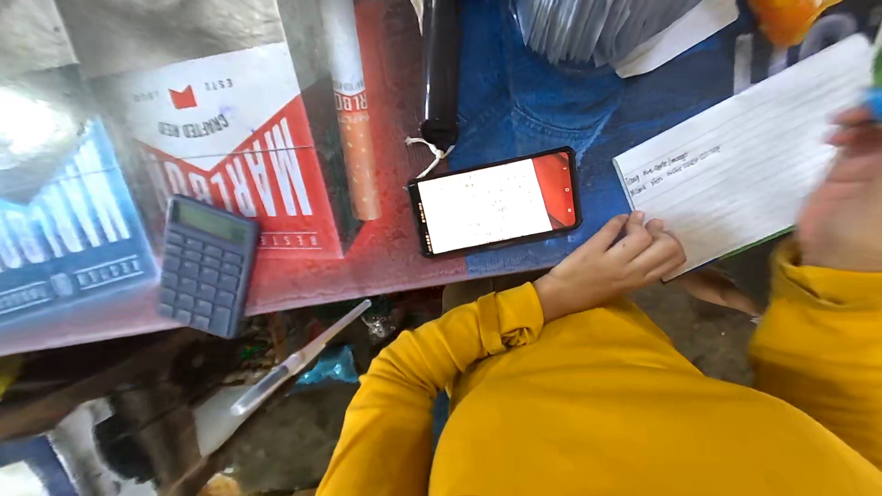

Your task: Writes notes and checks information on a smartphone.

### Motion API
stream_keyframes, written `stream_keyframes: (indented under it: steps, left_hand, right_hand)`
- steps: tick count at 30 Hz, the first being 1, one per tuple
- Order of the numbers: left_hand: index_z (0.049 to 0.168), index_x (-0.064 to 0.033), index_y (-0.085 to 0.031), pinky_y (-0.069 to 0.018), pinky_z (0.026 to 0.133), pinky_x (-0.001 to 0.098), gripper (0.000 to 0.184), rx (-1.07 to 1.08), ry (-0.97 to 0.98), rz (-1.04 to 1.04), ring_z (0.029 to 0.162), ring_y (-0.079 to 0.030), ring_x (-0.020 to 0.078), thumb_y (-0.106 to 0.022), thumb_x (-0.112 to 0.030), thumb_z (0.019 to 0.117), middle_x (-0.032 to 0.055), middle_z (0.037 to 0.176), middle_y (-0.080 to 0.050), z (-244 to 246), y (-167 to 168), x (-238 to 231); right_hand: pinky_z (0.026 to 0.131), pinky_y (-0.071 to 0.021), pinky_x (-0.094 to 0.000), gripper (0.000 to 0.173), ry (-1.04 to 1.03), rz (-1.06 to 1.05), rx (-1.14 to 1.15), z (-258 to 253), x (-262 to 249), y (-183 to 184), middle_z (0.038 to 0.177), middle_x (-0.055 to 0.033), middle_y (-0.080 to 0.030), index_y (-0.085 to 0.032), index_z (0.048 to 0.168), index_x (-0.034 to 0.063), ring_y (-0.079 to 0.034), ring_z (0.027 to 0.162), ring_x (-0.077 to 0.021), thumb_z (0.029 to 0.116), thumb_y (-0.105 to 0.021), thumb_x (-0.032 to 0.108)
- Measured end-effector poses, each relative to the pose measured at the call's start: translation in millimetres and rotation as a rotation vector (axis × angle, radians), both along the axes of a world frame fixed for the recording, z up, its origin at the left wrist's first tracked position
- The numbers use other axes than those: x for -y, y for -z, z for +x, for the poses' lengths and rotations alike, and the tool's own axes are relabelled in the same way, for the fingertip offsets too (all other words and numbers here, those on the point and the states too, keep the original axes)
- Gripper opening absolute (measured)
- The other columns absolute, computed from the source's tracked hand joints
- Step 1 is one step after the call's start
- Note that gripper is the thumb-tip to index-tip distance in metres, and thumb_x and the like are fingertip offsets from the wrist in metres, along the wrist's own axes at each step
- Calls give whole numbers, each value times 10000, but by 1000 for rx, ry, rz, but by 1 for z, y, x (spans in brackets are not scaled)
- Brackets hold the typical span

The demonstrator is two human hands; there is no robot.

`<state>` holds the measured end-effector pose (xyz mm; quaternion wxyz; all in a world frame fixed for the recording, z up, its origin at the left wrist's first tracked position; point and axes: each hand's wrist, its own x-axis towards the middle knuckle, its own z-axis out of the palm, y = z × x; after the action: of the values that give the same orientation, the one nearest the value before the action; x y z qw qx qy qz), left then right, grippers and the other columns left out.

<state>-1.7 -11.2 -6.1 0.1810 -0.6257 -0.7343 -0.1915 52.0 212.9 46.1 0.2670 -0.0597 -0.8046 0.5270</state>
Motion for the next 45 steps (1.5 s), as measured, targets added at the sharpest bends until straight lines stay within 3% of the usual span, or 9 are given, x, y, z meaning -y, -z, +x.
stream_keyframes:
  steps: [2,3,5,7,9,12,16,28,45]
  left_hand:
    - [1125,-74,-734,-471,984,405,277,59,21,19,1125,-659,238,-613,47,908,70,1126,-729,0,1,0]
    - [1137,-65,-731,-463,991,408,285,86,27,16,1129,-652,249,-621,48,899,84,1136,-721,1,2,0]
    - [1149,-60,-723,-462,1007,409,297,110,22,14,1132,-647,267,-603,58,904,96,1136,-713,1,3,1]
    - [1109,-64,-725,-470,995,416,273,135,14,56,1120,-653,274,-589,62,909,98,1108,-717,2,6,-1]
    - [1114,-63,-716,-470,981,418,270,144,6,84,1122,-648,271,-575,58,919,95,1098,-713,2,8,-1]
    - [1129,-61,-717,-473,966,418,278,138,-14,89,1129,-647,270,-571,53,921,87,1108,-719,3,9,0]
    - [1114,-71,-718,-475,965,414,268,107,-24,81,1126,-647,269,-567,48,927,81,1107,-718,4,9,1]
    - [1019,-99,-738,-487,934,422,229,132,-1,82,1084,-669,259,-605,48,905,56,1035,-740,1,2,1]
    - [1051,-117,-737,-487,934,400,241,66,-11,55,1086,-666,236,-598,29,920,34,1036,-737,-1,1,0]
  right_hand:
    - [835,-574,-161,83,-189,-24,8,-33,31,0,1119,250,-629,-663,1061,353,-647,990,52,1008,-635,411]
    - [777,-578,-154,114,-275,-67,22,-42,40,5,1072,255,-633,-676,998,367,-649,937,59,1003,-622,467]
    - [619,-559,-141,339,-367,-167,57,-52,48,15,876,212,-634,-651,802,307,-636,746,57,1043,-525,509]
    - [473,-472,-121,495,-329,-246,100,-58,54,20,665,183,-581,-553,643,257,-556,545,62,1087,-446,445]
    - [415,-406,-108,497,-209,-236,160,-62,61,19,575,196,-518,-481,617,269,-481,457,79,1101,-414,359]
    - [435,-385,-116,418,-100,-85,135,-64,66,22,546,197,-469,-480,642,239,-454,461,93,1058,-490,203]
    - [458,-380,-116,436,-73,46,74,-62,67,26,552,158,-442,-456,601,185,-447,486,87,1031,-518,148]
    - [496,-386,-116,461,-58,127,67,-58,69,27,547,148,-443,-432,578,175,-460,510,88,1032,-511,147]
    - [469,-393,-111,442,-41,34,106,-58,67,27,546,202,-461,-446,608,245,-465,487,100,1038,-483,146]
